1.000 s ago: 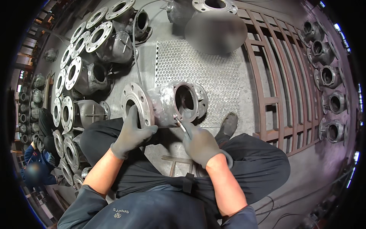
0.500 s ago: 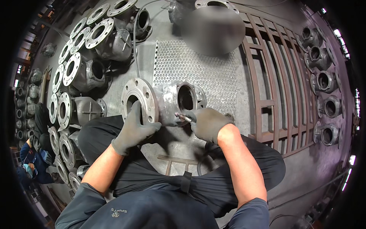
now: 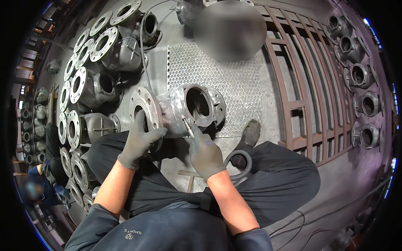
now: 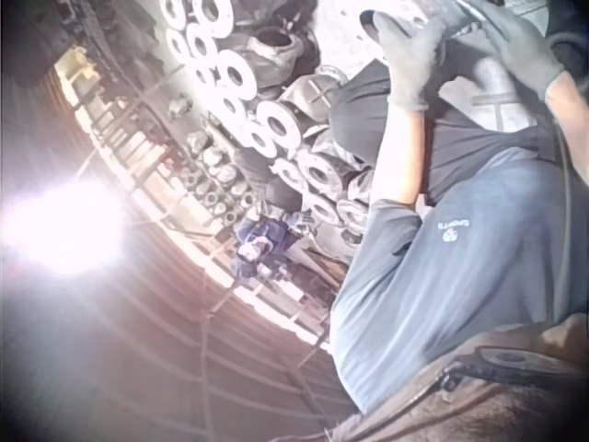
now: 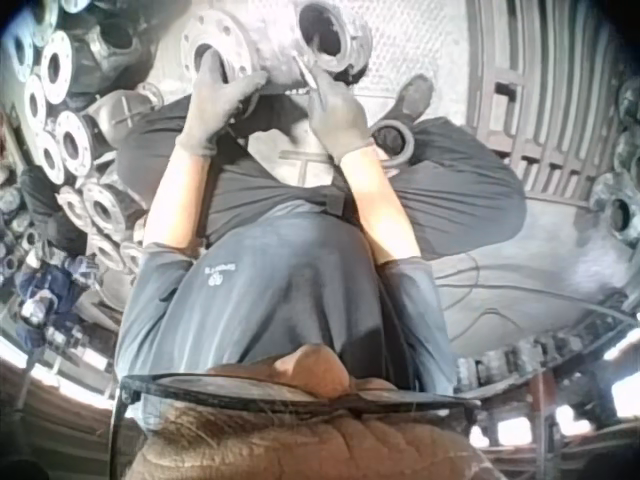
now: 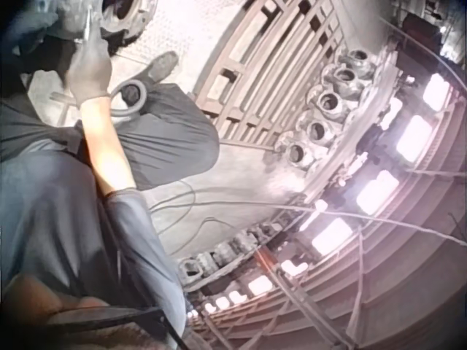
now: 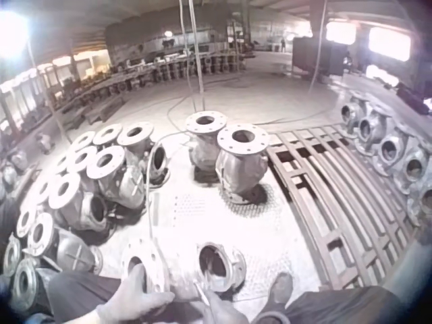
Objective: The person picks up a handheld pneumatic grinding tool and a metal valve casting, then grinds the outer seams, edges, and inner surfaces of the casting.
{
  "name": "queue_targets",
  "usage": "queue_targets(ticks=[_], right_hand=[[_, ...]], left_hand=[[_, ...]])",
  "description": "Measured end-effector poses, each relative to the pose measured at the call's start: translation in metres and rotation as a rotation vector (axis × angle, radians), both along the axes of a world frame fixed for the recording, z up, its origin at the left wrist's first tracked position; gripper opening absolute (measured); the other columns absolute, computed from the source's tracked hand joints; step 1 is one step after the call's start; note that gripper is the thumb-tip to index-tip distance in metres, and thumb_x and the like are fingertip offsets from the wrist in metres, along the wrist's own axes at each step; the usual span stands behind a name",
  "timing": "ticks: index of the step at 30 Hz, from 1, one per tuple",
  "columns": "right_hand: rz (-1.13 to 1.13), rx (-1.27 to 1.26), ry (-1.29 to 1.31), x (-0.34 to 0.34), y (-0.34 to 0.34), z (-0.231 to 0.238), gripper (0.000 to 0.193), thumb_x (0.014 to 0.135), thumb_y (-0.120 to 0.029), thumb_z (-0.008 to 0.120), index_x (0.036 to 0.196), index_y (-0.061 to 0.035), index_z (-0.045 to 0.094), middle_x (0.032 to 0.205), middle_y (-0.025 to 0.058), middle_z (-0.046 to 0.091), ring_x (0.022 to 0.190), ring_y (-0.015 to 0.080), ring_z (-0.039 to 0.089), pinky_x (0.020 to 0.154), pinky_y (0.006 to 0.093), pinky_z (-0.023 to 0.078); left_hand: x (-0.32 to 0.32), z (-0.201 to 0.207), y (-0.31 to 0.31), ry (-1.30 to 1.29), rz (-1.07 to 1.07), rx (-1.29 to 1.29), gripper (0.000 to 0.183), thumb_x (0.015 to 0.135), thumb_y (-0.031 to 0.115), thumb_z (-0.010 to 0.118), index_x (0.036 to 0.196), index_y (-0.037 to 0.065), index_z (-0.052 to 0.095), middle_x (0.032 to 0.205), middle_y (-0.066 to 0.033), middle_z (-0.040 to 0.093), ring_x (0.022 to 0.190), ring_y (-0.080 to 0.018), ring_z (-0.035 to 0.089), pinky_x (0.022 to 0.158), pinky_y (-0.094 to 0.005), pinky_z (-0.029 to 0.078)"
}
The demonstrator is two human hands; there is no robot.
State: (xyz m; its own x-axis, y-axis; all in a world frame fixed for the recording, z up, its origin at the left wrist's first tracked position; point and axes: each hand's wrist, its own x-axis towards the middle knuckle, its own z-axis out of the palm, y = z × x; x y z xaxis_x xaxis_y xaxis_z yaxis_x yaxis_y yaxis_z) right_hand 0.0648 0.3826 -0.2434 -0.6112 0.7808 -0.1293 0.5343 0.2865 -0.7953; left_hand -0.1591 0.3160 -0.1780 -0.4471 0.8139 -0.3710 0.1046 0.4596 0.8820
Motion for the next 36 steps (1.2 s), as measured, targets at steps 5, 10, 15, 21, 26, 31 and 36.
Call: queue_targets(ticks=[5, 10, 15, 21, 26, 31, 36], right_hand=[[0.003, 0.01, 0.017, -0.017, -0.006, -0.004, 0.045, 0.104, -0.016, 0.062, 0.149, -0.0101, 0.06, 0.108, 0.0271, 0.071, 0.096, 0.0489, 0.071, 0.084, 0.0559, 0.058], [-0.015, -0.042, -0.006, -0.031, -0.002, -0.009, 0.045, 0.103, -0.017, 0.064, 0.148, -0.0109, 0.059, 0.113, 0.0276, 0.072, 0.098, 0.0492, 0.071, 0.085, 0.057, 0.058], [-0.002, -0.062, 0.065, -0.032, -0.007, -0.018, 0.042, 0.103, -0.016, 0.063, 0.145, -0.01, 0.06, 0.115, 0.027, 0.072, 0.102, 0.0491, 0.071, 0.088, 0.0565, 0.058], [-0.028, -0.174, 0.036, -0.019, -0.038, -0.038, 0.037, 0.103, -0.016, 0.062, 0.139, -0.0067, 0.063, 0.114, 0.0268, 0.072, 0.107, 0.049, 0.069, 0.091, 0.0562, 0.056], [-0.019, -0.078, 0.196, -0.037, -0.036, -0.042, 0.029, 0.103, -0.015, 0.059, 0.13, -0.0056, 0.058, 0.097, 0.0285, 0.072, 0.094, 0.0519, 0.069, 0.081, 0.0618, 0.055], [0.013, -0.142, 0.167, -0.034, -0.04, -0.041, 0.026, 0.104, -0.017, 0.059, 0.127, -0.0043, 0.058, 0.096, 0.0295, 0.072, 0.093, 0.0528, 0.07, 0.081, 0.0622, 0.054], [0.045, -0.238, 0.148, -0.056, -0.029, -0.018, 0.024, 0.1, -0.011, 0.063, 0.123, -0.0008, 0.066, 0.097, 0.0276, 0.073, 0.1, 0.0494, 0.069, 0.086, 0.0568, 0.055]], left_hand=[[-0.005, -0.003, 0.003, -0.094, 0.044, 0.088, 0.056, 0.087, 0.018, 0.084, 0.128, -0.008, 0.057, 0.115, -0.0121, 0.07, 0.099, -0.0153, 0.065, 0.086, -0.0336, 0.057], [-0.013, -0.005, 0.005, -0.084, 0.096, 0.043, 0.052, 0.089, 0.017, 0.084, 0.125, -0.008, 0.057, 0.111, -0.0107, 0.069, 0.093, -0.0147, 0.064, 0.081, -0.0311, 0.056], [-0.012, -0.001, 0.002, -0.053, 0.086, 0.082, 0.049, 0.091, 0.02, 0.082, 0.124, -0.006, 0.057, 0.111, -0.0088, 0.066, 0.098, -0.0129, 0.061, 0.087, -0.0325, 0.054], [-0.013, 0.0, -0.005, -0.145, 0.131, 0.102, 0.047, 0.097, 0.026, 0.073, 0.133, 0.0, 0.058, 0.112, -0.0039, 0.063, 0.099, -0.0126, 0.059, 0.087, -0.0291, 0.05], [-0.016, -0.005, -0.011, -0.221, 0.179, 0.077, 0.039, 0.101, 0.026, 0.07, 0.13, 0.004, 0.058, 0.105, -0.0014, 0.062, 0.092, -0.0095, 0.058, 0.081, -0.0268, 0.049], [-0.016, -0.005, -0.018, -0.253, 0.215, 0.109, 0.032, 0.103, 0.025, 0.067, 0.127, 0.005, 0.059, 0.102, -0.0015, 0.063, 0.086, -0.0093, 0.059, 0.076, -0.0253, 0.049], [-0.016, -0.001, -0.019, -0.301, 0.211, 0.091, 0.038, 0.103, 0.025, 0.066, 0.13, -0.001, 0.059, 0.111, -0.0061, 0.063, 0.1, -0.0129, 0.058, 0.089, -0.0298, 0.05]])
